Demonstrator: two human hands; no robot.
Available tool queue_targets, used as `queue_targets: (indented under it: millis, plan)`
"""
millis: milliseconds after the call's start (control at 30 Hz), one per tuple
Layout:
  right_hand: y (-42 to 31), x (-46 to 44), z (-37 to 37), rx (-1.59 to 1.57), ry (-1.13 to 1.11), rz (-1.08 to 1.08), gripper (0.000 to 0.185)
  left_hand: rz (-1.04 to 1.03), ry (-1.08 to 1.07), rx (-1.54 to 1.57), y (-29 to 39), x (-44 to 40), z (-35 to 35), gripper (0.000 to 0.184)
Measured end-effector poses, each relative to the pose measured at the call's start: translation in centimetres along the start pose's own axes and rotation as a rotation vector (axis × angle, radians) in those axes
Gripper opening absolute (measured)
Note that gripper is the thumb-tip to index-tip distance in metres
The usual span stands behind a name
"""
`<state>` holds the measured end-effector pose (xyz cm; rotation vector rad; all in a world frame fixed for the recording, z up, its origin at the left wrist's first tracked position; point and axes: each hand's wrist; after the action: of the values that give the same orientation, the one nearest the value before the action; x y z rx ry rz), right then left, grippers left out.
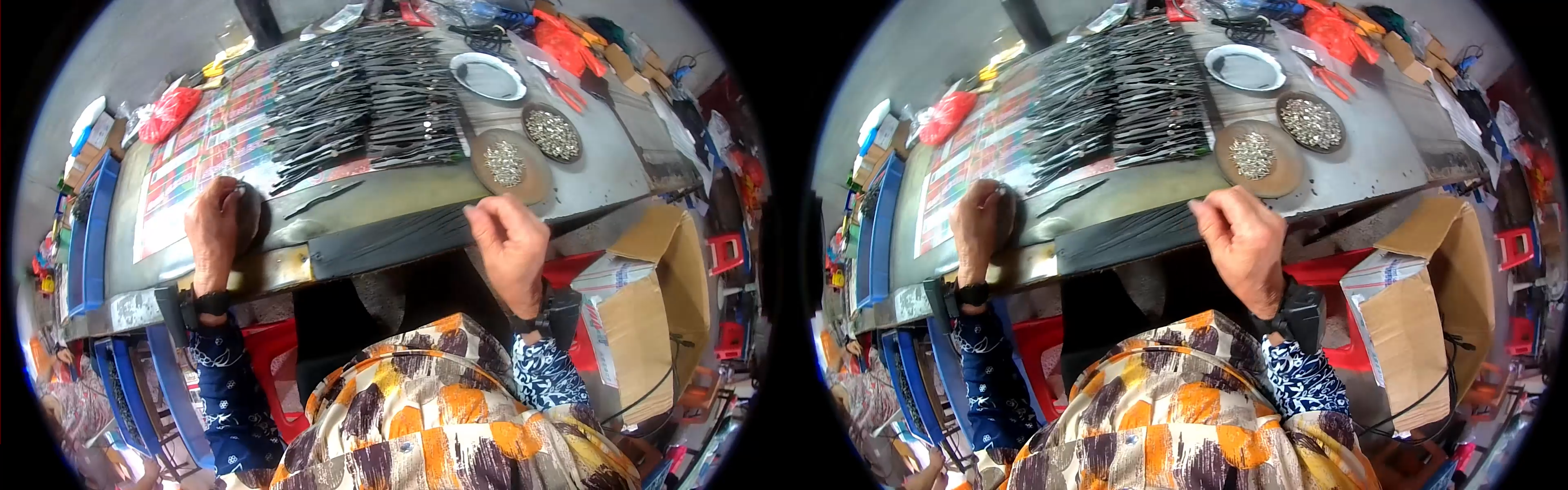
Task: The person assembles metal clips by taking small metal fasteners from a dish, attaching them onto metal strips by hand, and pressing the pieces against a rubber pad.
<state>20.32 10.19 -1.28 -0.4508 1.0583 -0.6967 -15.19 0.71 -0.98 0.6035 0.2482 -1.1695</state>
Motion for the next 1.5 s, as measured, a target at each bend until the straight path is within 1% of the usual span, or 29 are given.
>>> queue_targets:
  millis: [33,67,100,133,200,233,300,367,400,467,533,600,700,767,867,967,1033,1200,1333,1433,1500]
  plan:
    - [0.6,-0.2,0.6,0.016,0.017,-0.028,0.011,0.032,0.004,0.005,-0.5,-0.1,-0.2,0.015]
    - [1.3,-0.4,1.4,0.030,0.032,-0.055,0.010,0.032,-0.008,-0.108,-0.8,-0.1,-0.1,0.017]
    - [2.0,-0.4,2.0,0.097,0.037,-0.044,0.009,0.014,0.028,-0.102,-0.9,-0.1,-0.2,0.017]
    - [2.4,-0.4,2.6,0.124,0.024,-0.092,0.008,-0.004,0.066,-0.097,-0.9,0.0,-0.3,0.018]
    - [3.3,-0.2,3.5,0.224,-0.012,-0.078,0.016,0.009,0.098,-0.131,0.4,0.2,0.1,0.017]
    - [3.6,-0.3,3.8,0.287,-0.017,-0.035,0.021,0.015,0.114,-0.150,1.5,0.3,0.4,0.017]
    - [3.9,-0.3,4.1,0.410,-0.028,0.052,0.029,-0.065,0.127,-0.046,3.3,0.8,0.4,0.017]
    - [4.2,-0.3,4.1,0.439,-0.048,0.056,0.034,-0.120,0.104,0.080,5.1,1.4,0.1,0.016]
    - [4.3,-0.3,4.0,0.452,-0.057,0.059,0.037,-0.145,0.074,0.079,6.0,1.7,-0.1,0.014]
    - [4.4,-0.3,3.8,0.457,-0.050,0.064,0.036,-0.195,0.007,0.119,7.6,2.1,-0.2,0.016]
    - [4.5,-0.2,3.6,0.470,-0.053,0.073,0.036,-0.193,-0.026,0.189,8.3,2.5,-0.9,0.017]
    - [4.6,-0.2,3.6,0.472,-0.063,0.078,0.033,-0.228,-0.028,0.169,8.7,2.3,-1.3,0.016]
    - [4.7,-0.1,3.5,0.478,-0.079,0.078,0.032,-0.222,-0.051,0.168,9.1,2.2,-1.6,0.017]
    - [4.6,-0.2,3.6,0.481,-0.097,0.073,0.032,-0.268,-0.041,0.149,9.4,2.0,-1.9,0.019]
    - [4.6,-0.8,3.9,0.522,-0.144,0.126,0.033,-0.319,-0.032,0.130,9.9,1.6,-2.4,0.022]
    - [4.5,-1.6,4.3,0.480,-0.214,0.128,0.027,-0.367,-0.048,0.063,10.3,1.3,-2.9,0.020]
    - [4.3,-2.0,4.5,0.438,-0.251,0.137,0.021,-0.358,-0.055,0.050,10.7,1.3,-3.2,0.019]
    - [4.5,-2.4,4.6,0.295,-0.284,0.066,0.015,-0.365,-0.079,0.036,10.7,1.2,-3.9,0.013]
    - [4.4,-2.4,4.5,0.223,-0.265,0.033,0.013,-0.404,-0.052,0.052,10.8,1.3,-3.9,0.009]
    - [4.2,-1.9,4.3,0.172,-0.209,0.013,0.012,-0.344,-0.028,0.130,10.8,1.4,-3.9,0.009]
    - [3.8,-1.7,4.1,0.112,-0.127,0.011,0.012,-0.289,-0.008,0.271,11.4,1.5,-3.2,0.010]
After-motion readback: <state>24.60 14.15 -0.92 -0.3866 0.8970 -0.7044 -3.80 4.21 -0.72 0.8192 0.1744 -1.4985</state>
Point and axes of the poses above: each hand's wrist, its own x-axis away from the middle knuckle, its own z-axis out of the back of the hand, y = z × x, and after that the axes turned 2 degrees about -y, right-handed
